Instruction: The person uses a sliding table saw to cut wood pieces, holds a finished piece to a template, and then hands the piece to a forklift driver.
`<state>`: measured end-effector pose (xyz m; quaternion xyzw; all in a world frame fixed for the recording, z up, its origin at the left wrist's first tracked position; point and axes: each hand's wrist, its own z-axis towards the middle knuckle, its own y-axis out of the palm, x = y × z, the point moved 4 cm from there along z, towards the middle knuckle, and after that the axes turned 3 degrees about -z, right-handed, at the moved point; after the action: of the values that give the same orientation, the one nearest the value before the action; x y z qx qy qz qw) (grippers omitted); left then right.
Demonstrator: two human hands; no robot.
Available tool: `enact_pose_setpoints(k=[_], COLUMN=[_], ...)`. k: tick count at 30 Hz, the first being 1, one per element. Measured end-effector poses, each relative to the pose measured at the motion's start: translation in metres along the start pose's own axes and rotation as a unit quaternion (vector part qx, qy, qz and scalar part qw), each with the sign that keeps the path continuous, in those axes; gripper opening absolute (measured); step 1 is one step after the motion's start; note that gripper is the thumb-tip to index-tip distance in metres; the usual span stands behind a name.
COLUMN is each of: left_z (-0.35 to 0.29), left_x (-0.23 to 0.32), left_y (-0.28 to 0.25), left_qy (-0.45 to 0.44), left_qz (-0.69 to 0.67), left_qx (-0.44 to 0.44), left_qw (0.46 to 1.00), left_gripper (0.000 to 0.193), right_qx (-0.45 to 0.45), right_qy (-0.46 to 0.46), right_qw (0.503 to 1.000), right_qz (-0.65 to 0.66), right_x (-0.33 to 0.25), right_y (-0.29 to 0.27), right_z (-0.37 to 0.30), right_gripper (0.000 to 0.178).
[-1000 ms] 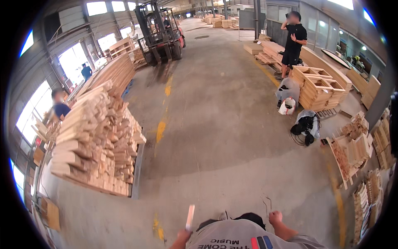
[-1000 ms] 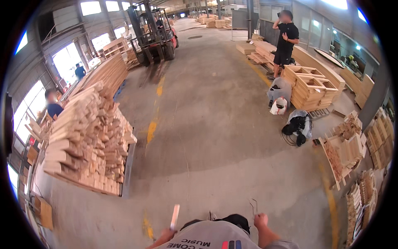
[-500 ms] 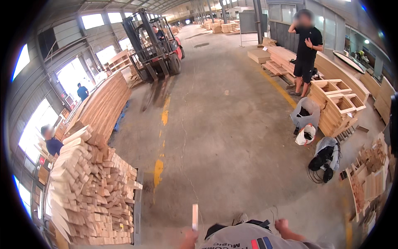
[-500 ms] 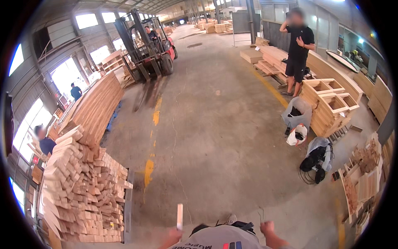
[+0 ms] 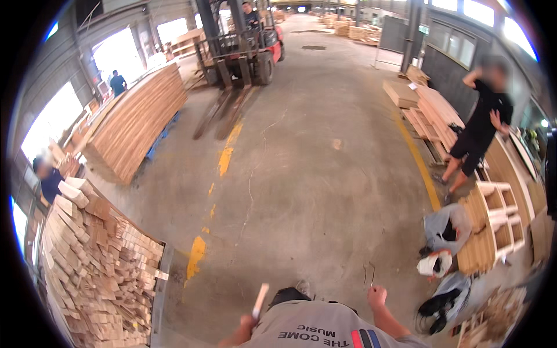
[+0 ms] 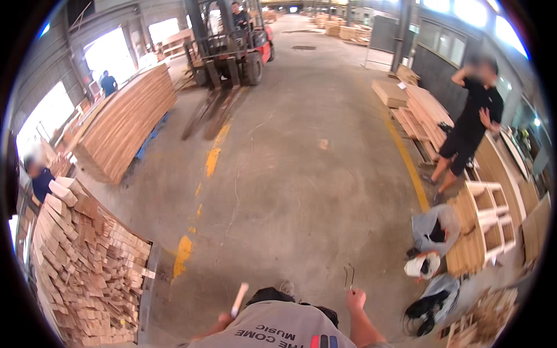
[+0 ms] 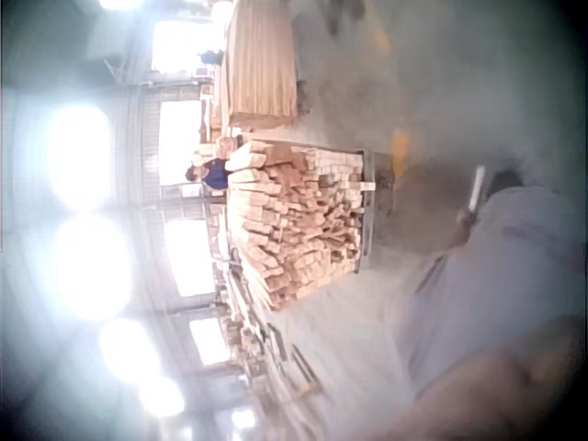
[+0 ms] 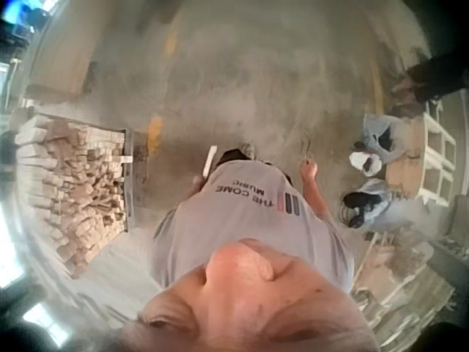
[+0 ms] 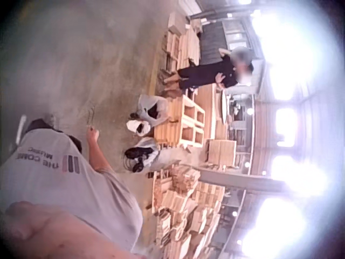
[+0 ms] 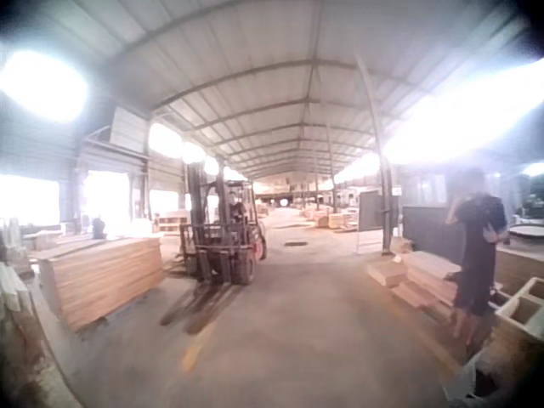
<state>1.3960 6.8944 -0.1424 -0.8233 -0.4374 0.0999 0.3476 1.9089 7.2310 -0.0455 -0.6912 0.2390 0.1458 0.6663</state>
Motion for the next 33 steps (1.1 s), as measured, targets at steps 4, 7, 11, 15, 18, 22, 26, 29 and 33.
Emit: enact_pose_setpoints(k=[4,7,11,15,18,22,26,29,33], left_z=[0.031,0.081,0.164,0.242,0.26,0.261,0.309,0.396,0.541], left_x=[0.176,0.279,0.369,0.389,0.386,0.421,0.461,0.513,0.612], left_y=[-0.235,-0.359,-0.418,-0.374,-0.307,-0.291,-0.315,-0.371,-0.531], left_qy=[-0.007,0.08,0.11,-0.016,-0.146,-0.193,-0.191,-0.158,-0.097], left_qz=[-0.191,-0.239,-0.248,-0.217,-0.159,-0.137,-0.149,-0.14,-0.128], left_qx=[0.091,0.171,0.21,0.174,-0.01,-0.062,-0.088,-0.087,0.012], left_qw=[0.977,0.953,0.939,0.96,0.976,0.97,0.966,0.974,0.987], left_gripper=[0.046,0.045,0.042,0.045,0.052,0.047,0.046,0.045,0.045], right_qx=[-0.107,-0.181,-0.235,-0.201,-0.147,-0.129,-0.124,-0.072,-0.044], right_qy=[0.16,-0.019,-0.124,-0.178,-0.115,-0.044,-0.007,-0.072,-0.08], right_qw=[0.978,0.96,0.884,0.919,0.976,0.989,0.974,0.992,0.993], right_qz=[0.083,-0.214,-0.386,-0.288,-0.109,0.052,0.191,0.072,-0.071], right_x=[-0.034,0.026,0.057,-0.015,-0.113,-0.294,-0.403,-0.417,-0.35], right_y=[-0.025,0.027,0.067,0.084,0.075,0.029,0.041,0.076,0.133], right_z=[0.027,0.104,0.207,0.388,0.524,0.692,0.805,0.875,0.923], right_gripper=[0.034,0.021,0.023,0.028,0.031,0.031,0.035,0.035,0.032])
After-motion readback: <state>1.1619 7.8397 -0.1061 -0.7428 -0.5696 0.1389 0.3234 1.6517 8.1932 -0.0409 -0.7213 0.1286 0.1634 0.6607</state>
